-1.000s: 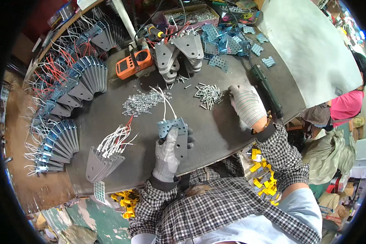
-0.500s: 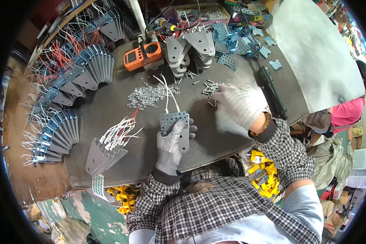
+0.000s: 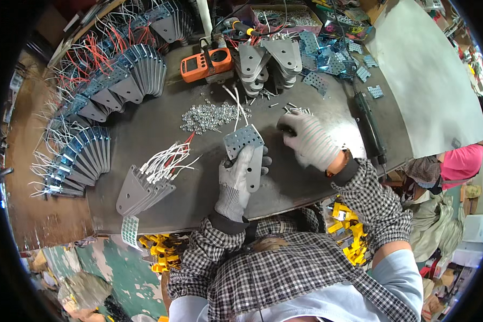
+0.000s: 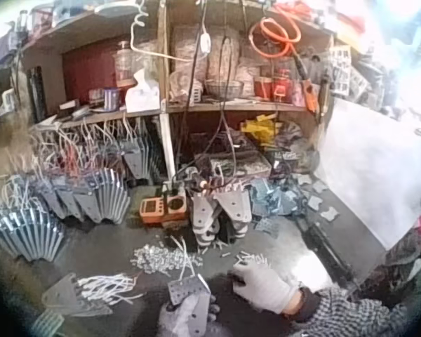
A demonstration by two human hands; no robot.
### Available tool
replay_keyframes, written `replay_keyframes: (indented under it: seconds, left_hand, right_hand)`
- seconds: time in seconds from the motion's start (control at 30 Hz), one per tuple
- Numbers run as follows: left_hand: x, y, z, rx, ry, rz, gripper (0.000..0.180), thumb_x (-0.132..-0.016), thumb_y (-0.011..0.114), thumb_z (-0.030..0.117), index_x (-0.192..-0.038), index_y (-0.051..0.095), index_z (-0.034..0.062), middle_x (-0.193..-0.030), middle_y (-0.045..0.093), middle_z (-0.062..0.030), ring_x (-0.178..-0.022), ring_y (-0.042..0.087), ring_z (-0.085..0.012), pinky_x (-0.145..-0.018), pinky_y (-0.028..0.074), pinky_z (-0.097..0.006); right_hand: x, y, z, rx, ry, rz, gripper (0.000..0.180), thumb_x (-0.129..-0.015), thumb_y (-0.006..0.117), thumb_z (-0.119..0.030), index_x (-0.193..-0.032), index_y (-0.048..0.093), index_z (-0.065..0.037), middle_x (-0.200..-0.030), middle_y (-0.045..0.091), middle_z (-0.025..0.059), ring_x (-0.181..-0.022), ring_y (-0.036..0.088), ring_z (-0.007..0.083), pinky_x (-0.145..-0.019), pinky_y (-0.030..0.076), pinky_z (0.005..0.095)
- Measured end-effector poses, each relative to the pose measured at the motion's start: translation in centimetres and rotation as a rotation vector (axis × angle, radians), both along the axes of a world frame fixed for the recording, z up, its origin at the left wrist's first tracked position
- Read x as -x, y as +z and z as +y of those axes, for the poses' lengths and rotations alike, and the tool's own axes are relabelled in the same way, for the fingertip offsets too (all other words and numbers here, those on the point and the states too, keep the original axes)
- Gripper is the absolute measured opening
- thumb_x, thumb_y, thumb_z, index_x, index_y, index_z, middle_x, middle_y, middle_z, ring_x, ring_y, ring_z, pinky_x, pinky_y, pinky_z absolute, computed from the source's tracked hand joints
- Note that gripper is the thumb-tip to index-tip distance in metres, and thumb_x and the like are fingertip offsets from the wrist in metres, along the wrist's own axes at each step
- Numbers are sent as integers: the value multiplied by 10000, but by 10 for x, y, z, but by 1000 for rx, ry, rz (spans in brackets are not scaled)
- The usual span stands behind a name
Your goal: The person assembles small metal components by attaching metal plates with screws and washers to wired assemblies using an electric screwdriver.
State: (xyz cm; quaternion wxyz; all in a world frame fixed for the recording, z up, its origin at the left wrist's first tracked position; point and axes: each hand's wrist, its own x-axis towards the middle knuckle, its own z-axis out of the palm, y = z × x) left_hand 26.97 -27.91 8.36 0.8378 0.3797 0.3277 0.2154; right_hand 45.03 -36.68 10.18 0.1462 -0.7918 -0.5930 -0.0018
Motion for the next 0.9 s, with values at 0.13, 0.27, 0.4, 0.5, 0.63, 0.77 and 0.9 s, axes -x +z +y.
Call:
replay_keyframes:
  seconds: [0.13,0.27,0.4,0.5,0.63,0.77,0.9]
  left_hand:
    - [1,-23,-1,-77,4,48,350,-932,625,280,-1152,597,11,-973,664,-86,-832,663,-184,-668,558,-306]
    - [-3,-22,-6,-140,-27,38,361,-944,600,314,-1163,596,28,-979,659,-63,-832,656,-159,-672,558,-305]
    - [-3,-16,-6,-189,-12,109,372,-958,575,326,-1174,591,23,-995,655,-61,-821,654,-153,-686,550,-294]
    - [-1,-26,-3,-267,-31,69,361,-974,546,312,-1187,584,23,-1011,651,-64,-845,651,-152,-706,542,-283]
    - [-1,-30,-2,-84,-62,-97,328,-997,487,257,-1195,576,11,-1044,656,-81,-926,651,-183,-791,535,-293]
    - [-3,-12,-3,-171,-166,-59,359,-997,469,235,-1270,519,7,-1089,655,-112,-998,651,-205,-876,528,-329]
    - [-9,-2,-14,174,-34,-80,277,-1016,488,201,-1207,561,15,-1020,669,-89,-827,692,-181,-694,588,-301]
  right_hand:
    - [20,23,0,-283,-117,1102,178,-806,657,-56,-971,638,8,-812,644,76,-762,576,111,-710,487,271]
    - [26,15,-1,-304,-48,895,188,-799,654,-35,-985,633,-14,-843,637,88,-750,610,179,-697,498,302]
    - [35,11,-3,-400,124,403,258,-790,647,-12,-1040,609,-61,-892,578,119,-801,606,342,-698,512,373]
    - [37,8,-9,-318,181,238,257,-798,641,-1,-1051,631,-42,-921,603,127,-825,627,322,-704,520,356]
    - [26,19,-3,-347,63,526,260,-814,633,2,-1072,655,-31,-964,632,143,-848,646,305,-719,523,344]
    - [26,31,-3,-376,71,715,266,-848,619,-30,-1113,646,-31,-960,660,157,-864,666,315,-729,527,357]
    - [30,35,5,-322,230,316,314,-857,631,-108,-1161,570,-65,-886,659,149,-832,657,333,-709,528,397]
